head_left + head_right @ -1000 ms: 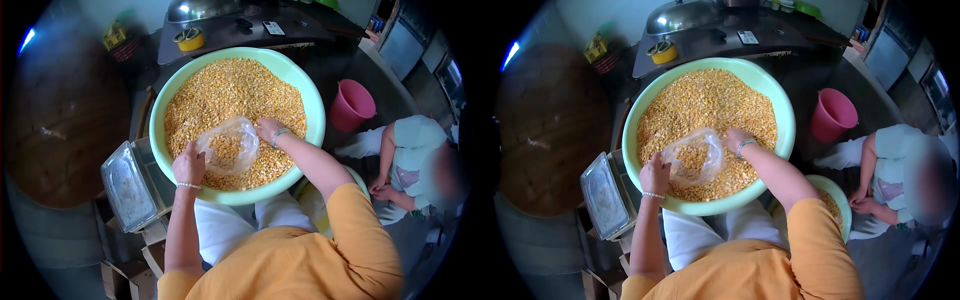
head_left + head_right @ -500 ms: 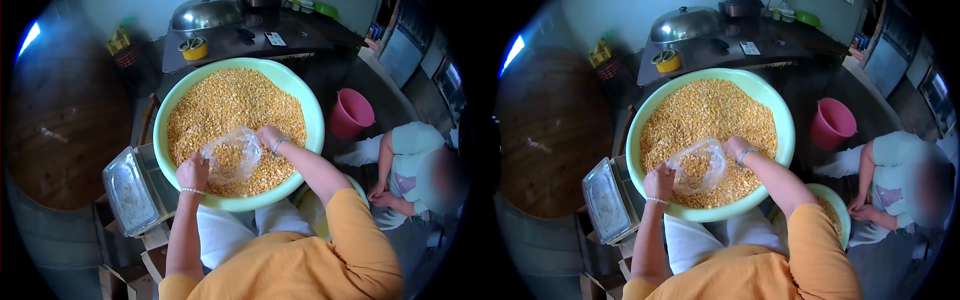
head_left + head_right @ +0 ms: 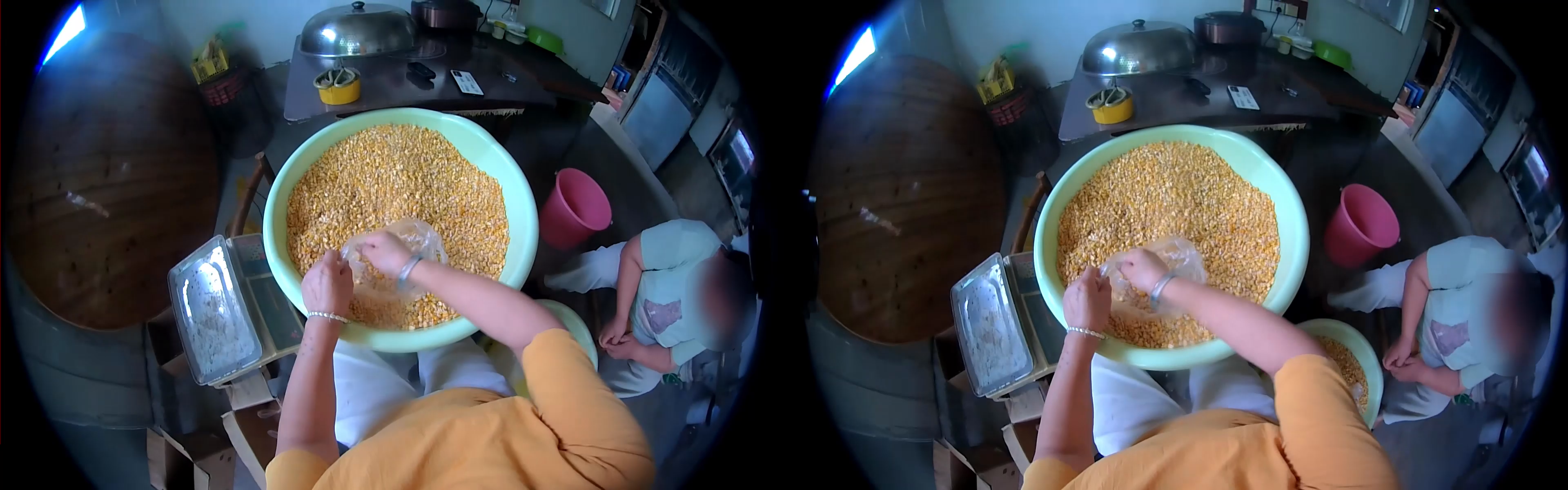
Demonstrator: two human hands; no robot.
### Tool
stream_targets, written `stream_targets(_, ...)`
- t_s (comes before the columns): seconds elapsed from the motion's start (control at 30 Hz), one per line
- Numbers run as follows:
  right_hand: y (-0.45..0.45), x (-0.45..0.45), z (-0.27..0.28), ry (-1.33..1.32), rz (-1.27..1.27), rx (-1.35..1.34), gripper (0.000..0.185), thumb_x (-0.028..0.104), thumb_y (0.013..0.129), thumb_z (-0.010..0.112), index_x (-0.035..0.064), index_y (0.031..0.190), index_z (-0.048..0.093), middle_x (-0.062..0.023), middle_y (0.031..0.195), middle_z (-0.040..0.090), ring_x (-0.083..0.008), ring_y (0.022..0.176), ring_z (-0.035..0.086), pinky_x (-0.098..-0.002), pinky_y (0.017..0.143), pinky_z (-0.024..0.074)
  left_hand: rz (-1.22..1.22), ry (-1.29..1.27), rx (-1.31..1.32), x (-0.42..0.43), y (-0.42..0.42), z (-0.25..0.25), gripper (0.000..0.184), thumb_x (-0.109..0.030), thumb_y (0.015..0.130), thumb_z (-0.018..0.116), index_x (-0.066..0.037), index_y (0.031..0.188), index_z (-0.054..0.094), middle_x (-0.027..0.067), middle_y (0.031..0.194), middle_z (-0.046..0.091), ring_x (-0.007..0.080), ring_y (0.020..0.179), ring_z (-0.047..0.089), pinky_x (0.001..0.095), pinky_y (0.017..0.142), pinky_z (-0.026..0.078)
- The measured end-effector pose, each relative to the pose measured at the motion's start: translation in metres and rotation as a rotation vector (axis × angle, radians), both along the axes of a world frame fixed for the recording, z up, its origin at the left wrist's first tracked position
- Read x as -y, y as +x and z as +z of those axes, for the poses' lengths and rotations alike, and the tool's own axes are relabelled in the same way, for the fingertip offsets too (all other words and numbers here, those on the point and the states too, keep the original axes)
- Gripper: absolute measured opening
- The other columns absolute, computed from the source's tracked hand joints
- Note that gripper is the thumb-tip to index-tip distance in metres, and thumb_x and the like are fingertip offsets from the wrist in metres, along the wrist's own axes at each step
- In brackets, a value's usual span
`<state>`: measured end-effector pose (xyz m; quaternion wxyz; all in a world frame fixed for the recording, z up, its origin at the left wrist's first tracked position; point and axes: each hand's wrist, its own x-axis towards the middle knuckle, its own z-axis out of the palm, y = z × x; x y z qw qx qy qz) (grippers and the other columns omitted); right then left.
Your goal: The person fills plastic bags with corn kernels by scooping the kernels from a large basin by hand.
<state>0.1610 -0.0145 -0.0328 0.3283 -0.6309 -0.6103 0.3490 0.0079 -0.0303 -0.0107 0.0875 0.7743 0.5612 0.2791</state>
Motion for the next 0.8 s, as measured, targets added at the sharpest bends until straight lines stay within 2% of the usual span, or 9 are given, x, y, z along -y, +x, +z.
stream_targets(0.1,-0.015,-0.009,-0.012,-0.150,-0.074,-0.125,0.018,0.015,0.086,0.055,0.0013,0.087,0.066,-0.0099,0.065,0.062,-0.0173,0.058,0.058,-0.0330,0.057,0.0470,-0.010,0.023,0.007,-0.004,0.000,-0.001,0.010,-0.015,0.078,0.057,-0.006,0.073,0.055,0.0172,0.065,0.061,0.0350,0.062,0.060,0.0447,0.058,0.047)
stream_targets(0.13,-0.014,-0.010,-0.013,-0.074,-0.003,0.080,0.018,0.013,0.085,0.052,0.0017,0.089,0.065,-0.0128,0.070,0.064,-0.0207,0.066,0.061,-0.0334,0.063,0.0477,-0.014,0.026,0.003,-0.005,-0.001,-0.003,0.010,-0.015,0.078,0.057,-0.006,0.073,0.055,0.0173,0.064,0.060,0.0352,0.061,0.060,0.0449,0.057,0.047)
stream_targets(0.23,-0.005,0.014,-0.001,0.197,0.143,-0.109,0.018,0.012,0.085,0.052,0.0025,0.091,0.065,-0.0147,0.077,0.065,-0.0232,0.071,0.062,-0.0336,0.066,0.0479,-0.024,0.026,-0.009,-0.003,-0.002,-0.005,0.011,-0.016,0.078,0.057,-0.007,0.072,0.055,0.0176,0.063,0.060,0.0359,0.060,0.059,0.0456,0.056,0.047)
stream_targets(0.27,0.000,0.019,0.016,0.103,0.185,-0.011,0.019,0.011,0.082,0.052,0.0045,0.096,0.064,-0.0149,0.085,0.065,-0.0268,0.076,0.062,-0.0350,0.069,0.0487,-0.032,0.023,-0.006,-0.003,-0.003,-0.005,0.011,-0.016,0.078,0.057,-0.007,0.072,0.055,0.0175,0.063,0.060,0.0359,0.060,0.059,0.0455,0.056,0.047)
stream_targets(0.37,0.019,0.030,0.001,0.386,0.313,0.301,0.021,0.008,0.079,0.051,0.0050,0.095,0.064,-0.0164,0.085,0.063,-0.0319,0.079,0.061,-0.0385,0.071,0.0492,-0.023,-0.004,-0.025,-0.001,-0.002,-0.003,0.010,-0.016,0.078,0.057,-0.007,0.072,0.056,0.0173,0.064,0.061,0.0354,0.062,0.060,0.0452,0.056,0.047)
stream_targets(0.5,0.030,0.061,0.032,0.090,0.809,0.763,0.017,0.005,0.075,0.049,0.0052,0.084,0.063,-0.0150,0.079,0.061,-0.0325,0.081,0.061,-0.0411,0.071,0.0492,0.010,-0.001,-0.062,-0.002,-0.004,-0.003,0.012,-0.019,0.078,0.057,-0.008,0.072,0.056,0.0173,0.065,0.061,0.0356,0.062,0.061,0.0460,0.057,0.048)
stream_targets(0.53,0.035,0.063,0.029,0.190,0.822,0.690,0.016,0.004,0.075,0.051,0.0049,0.084,0.064,-0.0139,0.079,0.062,-0.0307,0.078,0.062,-0.0390,0.069,0.0505,0.022,0.011,-0.074,-0.003,-0.006,-0.009,0.013,-0.020,0.078,0.058,-0.008,0.072,0.057,0.0172,0.065,0.061,0.0357,0.062,0.061,0.0463,0.058,0.048)
stream_targets(0.7,0.067,0.057,0.049,0.602,0.167,0.052,0.010,0.001,0.078,0.057,0.0044,0.083,0.064,-0.0124,0.082,0.064,-0.0261,0.075,0.063,-0.0326,0.067,0.0512,0.016,0.022,-0.021,0.000,0.004,-0.001,0.019,-0.025,0.079,0.061,-0.008,0.073,0.058,0.0169,0.064,0.061,0.0355,0.062,0.061,0.0457,0.057,0.048)
stream_targets(0.8,0.113,0.026,0.032,0.499,-0.250,0.102,0.014,0.003,0.077,0.057,0.0056,0.089,0.064,-0.0129,0.087,0.064,-0.0269,0.080,0.063,-0.0345,0.070,0.0510,0.017,0.024,-0.021,0.001,0.003,-0.001,0.020,-0.025,0.081,0.062,-0.006,0.073,0.057,0.0166,0.065,0.061,0.0355,0.062,0.060,0.0449,0.057,0.048)
